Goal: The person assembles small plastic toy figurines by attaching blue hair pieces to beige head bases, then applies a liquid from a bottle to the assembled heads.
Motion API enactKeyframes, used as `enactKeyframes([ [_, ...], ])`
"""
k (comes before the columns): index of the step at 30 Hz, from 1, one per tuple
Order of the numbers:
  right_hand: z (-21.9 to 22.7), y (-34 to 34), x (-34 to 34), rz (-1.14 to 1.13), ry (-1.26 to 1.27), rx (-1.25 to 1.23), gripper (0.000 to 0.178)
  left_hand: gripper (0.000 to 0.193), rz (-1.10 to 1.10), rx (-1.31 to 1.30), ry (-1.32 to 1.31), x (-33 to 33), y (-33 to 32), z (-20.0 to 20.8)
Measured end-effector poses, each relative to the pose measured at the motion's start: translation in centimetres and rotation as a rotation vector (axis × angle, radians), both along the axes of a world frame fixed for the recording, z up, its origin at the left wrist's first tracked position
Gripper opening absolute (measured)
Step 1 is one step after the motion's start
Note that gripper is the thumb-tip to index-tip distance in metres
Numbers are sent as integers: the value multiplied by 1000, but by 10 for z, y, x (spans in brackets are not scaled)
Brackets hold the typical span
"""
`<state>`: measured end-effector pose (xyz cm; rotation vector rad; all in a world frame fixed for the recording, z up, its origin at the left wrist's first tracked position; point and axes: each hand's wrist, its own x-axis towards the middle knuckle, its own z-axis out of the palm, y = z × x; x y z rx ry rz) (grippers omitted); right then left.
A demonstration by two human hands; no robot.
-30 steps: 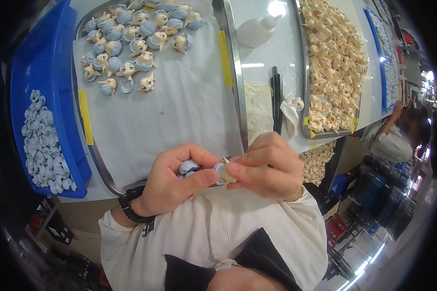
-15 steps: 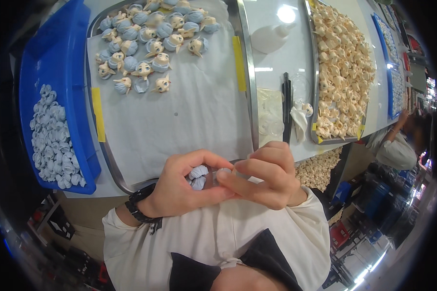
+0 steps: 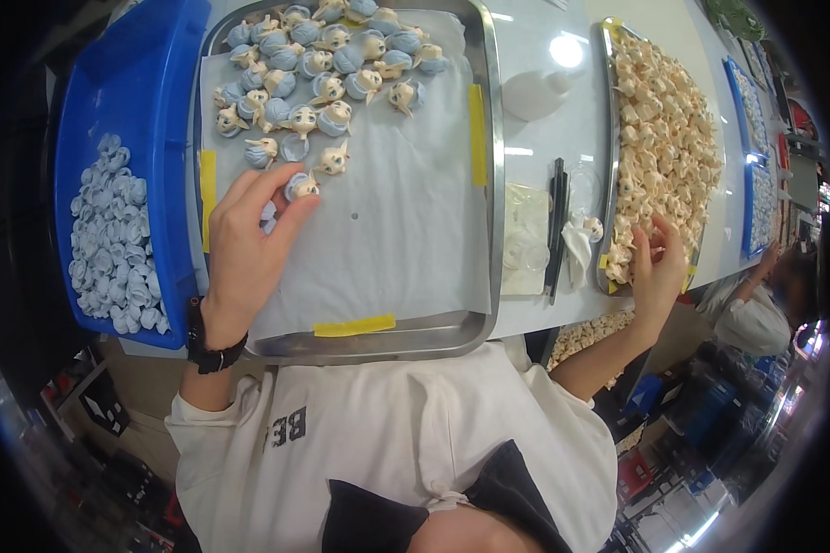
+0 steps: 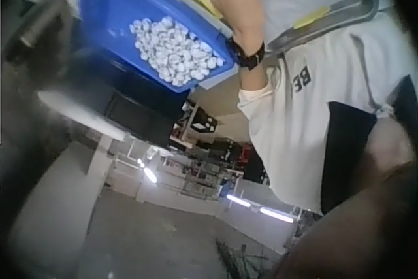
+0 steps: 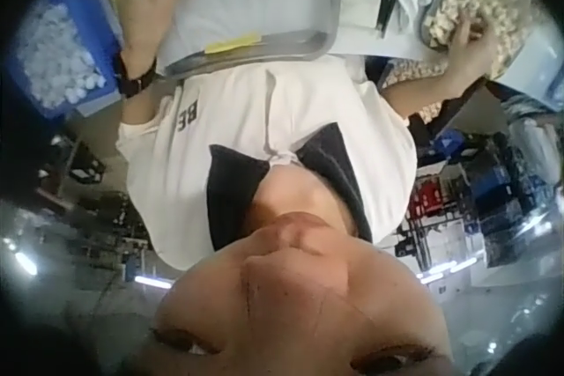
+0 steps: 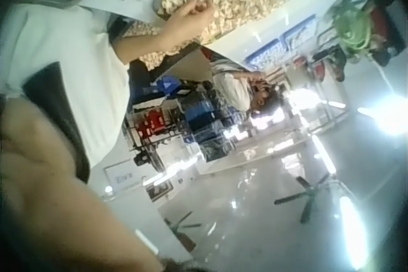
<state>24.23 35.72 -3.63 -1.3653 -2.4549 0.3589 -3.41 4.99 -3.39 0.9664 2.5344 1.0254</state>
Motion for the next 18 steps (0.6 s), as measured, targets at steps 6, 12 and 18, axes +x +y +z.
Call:
enactKeyframes([
  [6,8,-9,-4,-30,48,-32,29,34,6,-46,46,4,-6,5],
  [12,50,-96,-51,294,593,115,29,25,67,11,179,7,-5,12],
  [18,25,-169,-174,815,211,-87,38,21,49,-51,256,-4,9,13],
])
